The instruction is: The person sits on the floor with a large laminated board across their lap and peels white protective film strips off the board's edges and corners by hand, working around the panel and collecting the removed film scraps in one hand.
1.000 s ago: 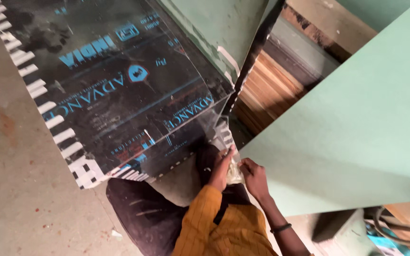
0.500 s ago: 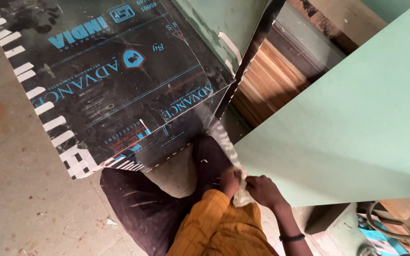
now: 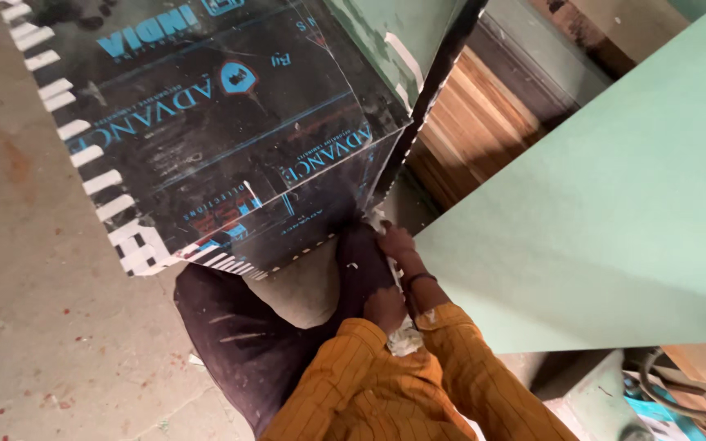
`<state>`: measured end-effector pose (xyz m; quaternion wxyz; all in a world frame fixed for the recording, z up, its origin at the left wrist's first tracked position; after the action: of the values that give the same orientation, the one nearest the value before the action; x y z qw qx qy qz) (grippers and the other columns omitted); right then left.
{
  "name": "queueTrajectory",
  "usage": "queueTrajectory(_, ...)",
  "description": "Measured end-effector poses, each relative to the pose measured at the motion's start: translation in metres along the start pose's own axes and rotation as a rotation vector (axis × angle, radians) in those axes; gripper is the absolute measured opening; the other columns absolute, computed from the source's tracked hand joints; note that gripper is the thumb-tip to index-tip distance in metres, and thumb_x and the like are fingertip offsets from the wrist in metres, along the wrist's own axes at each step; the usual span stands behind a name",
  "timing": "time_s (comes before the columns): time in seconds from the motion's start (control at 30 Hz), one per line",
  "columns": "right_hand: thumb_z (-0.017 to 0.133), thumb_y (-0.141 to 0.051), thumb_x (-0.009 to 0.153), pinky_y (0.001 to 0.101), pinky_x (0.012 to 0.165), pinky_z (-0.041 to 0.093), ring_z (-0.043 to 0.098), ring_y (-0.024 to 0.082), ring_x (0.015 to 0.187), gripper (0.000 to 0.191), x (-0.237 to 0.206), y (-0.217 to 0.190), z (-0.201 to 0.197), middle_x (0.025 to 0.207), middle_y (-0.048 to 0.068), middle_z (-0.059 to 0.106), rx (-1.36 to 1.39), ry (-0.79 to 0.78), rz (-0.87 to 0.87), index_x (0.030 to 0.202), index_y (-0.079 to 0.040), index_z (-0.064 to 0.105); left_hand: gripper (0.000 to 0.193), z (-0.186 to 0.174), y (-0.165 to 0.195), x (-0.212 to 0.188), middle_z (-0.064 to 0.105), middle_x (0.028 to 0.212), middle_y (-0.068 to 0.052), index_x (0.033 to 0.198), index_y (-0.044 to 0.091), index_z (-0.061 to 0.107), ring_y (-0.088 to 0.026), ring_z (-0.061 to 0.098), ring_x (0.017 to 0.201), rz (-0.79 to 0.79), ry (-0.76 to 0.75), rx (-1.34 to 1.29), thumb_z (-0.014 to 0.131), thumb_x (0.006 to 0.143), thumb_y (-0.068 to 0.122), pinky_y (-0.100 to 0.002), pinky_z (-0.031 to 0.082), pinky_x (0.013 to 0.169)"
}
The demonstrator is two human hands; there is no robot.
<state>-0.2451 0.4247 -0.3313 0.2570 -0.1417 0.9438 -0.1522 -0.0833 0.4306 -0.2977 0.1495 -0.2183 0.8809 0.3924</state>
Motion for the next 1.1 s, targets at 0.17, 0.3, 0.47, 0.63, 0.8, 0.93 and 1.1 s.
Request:
queueTrajectory(0.17, 0.061, -0.032, 0.088, 0.0557, 0.089, 0.056, 0.068, 0.044, 0.106, 0.049, -0.016, 0.024, -0.005, 0.114, 0.021, 0.071, -0.071, 0.097, -0.102, 0.136, -0.027, 0.062, 0.022, 0.006, 0.013, 0.002, 0.073, 0.095, -0.023, 0.095, 0.003, 0.075, -0.041, 0.072, 0.09, 0.128, 0.04, 0.101, 0.069, 0.09, 0.024, -0.051, 0.058, 0.078)
queueTrajectory(0.3, 0.049, -0.026, 0.101, 0.0568, 0.085, 0.057, 0.069, 0.047, 0.098, 0.033, -0.039, 0.049, 0.013, 0.106, 0.023, 0.072, -0.036, 0.096, -0.05, 0.129, -0.022, 0.066, 0.015, 0.033, 0.025, -0.004, 0.074, 0.095, -0.02, 0.09, 0.005, 0.075, -0.037, 0.072, 0.089, 0.225, -0.001, 0.213, 0.071, 0.086, 0.018, -0.049, 0.058, 0.077)
queueTrajectory(0.47, 0.049, -0.022, 0.1, 0.0556, 0.086, 0.055, 0.069, 0.045, 0.096, 0.027, -0.053, 0.058, 0.034, 0.102, 0.021, 0.073, 0.051, 0.107, -0.126, 0.112, -0.019, 0.073, 0.02, 0.049, 0.013, -0.004, 0.073, 0.093, -0.02, 0.09, 0.005, 0.074, -0.039, 0.07, 0.089, 0.233, -0.136, 0.124, 0.073, 0.085, 0.025, -0.053, 0.055, 0.077)
queueTrajectory(0.63, 0.055, -0.023, 0.092, 0.0495, 0.079, 0.058, 0.072, 0.039, 0.09, 0.025, -0.068, 0.073, 0.041, 0.098, 0.018, 0.074, -0.039, 0.1, -0.252, 0.105, -0.014, 0.073, 0.031, 0.029, -0.033, -0.009, 0.073, 0.086, -0.017, 0.086, 0.003, 0.076, -0.035, 0.071, 0.084, 0.239, -0.125, -0.205, 0.066, 0.094, 0.031, -0.047, 0.053, 0.074)
queueTrajectory(0.8, 0.062, -0.024, 0.082, 0.0435, 0.071, 0.059, 0.075, 0.032, 0.083, 0.026, -0.121, 0.126, 0.059, 0.092, 0.015, 0.077, 0.079, 0.088, -0.452, 0.1, -0.011, 0.075, 0.033, 0.014, -0.078, -0.01, 0.073, 0.075, -0.01, 0.085, 0.006, 0.077, -0.02, 0.072, 0.072, 0.18, -0.178, -0.415, 0.069, 0.09, 0.038, -0.037, 0.055, 0.07)
queueTrajectory(0.93, 0.057, -0.037, 0.092, 0.0407, 0.07, 0.057, 0.072, 0.029, 0.077, 0.036, -0.142, 0.149, 0.02, 0.081, 0.014, 0.072, 0.253, 0.052, -0.095, 0.108, -0.01, 0.074, 0.028, 0.008, -0.076, -0.025, 0.072, 0.081, -0.004, 0.099, 0.008, 0.075, -0.012, 0.062, 0.072, 0.217, -0.136, -0.663, 0.062, 0.098, 0.033, -0.032, 0.05, 0.069)
queueTrajectory(1.1, 0.047, -0.041, 0.106, 0.0403, 0.069, 0.053, 0.063, 0.028, 0.068, 0.043, -0.179, 0.066, -0.033, 0.066, 0.015, 0.063, 0.447, -0.155, -0.234, 0.108, -0.007, 0.073, 0.028, -0.044, -0.086, -0.032, 0.066, 0.107, 0.002, 0.122, 0.015, 0.056, -0.01, 0.058, 0.086, 0.052, 0.105, -1.256, 0.065, 0.097, 0.026, -0.026, 0.045, 0.066)
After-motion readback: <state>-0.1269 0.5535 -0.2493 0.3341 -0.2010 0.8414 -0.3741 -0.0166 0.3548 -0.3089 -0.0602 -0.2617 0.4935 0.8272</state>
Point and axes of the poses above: each hand's wrist, its own x-axis towards the middle knuckle, its own z-axis out of the palm, y = z × x, the point moved 5 cm from there along x, towards the middle knuckle
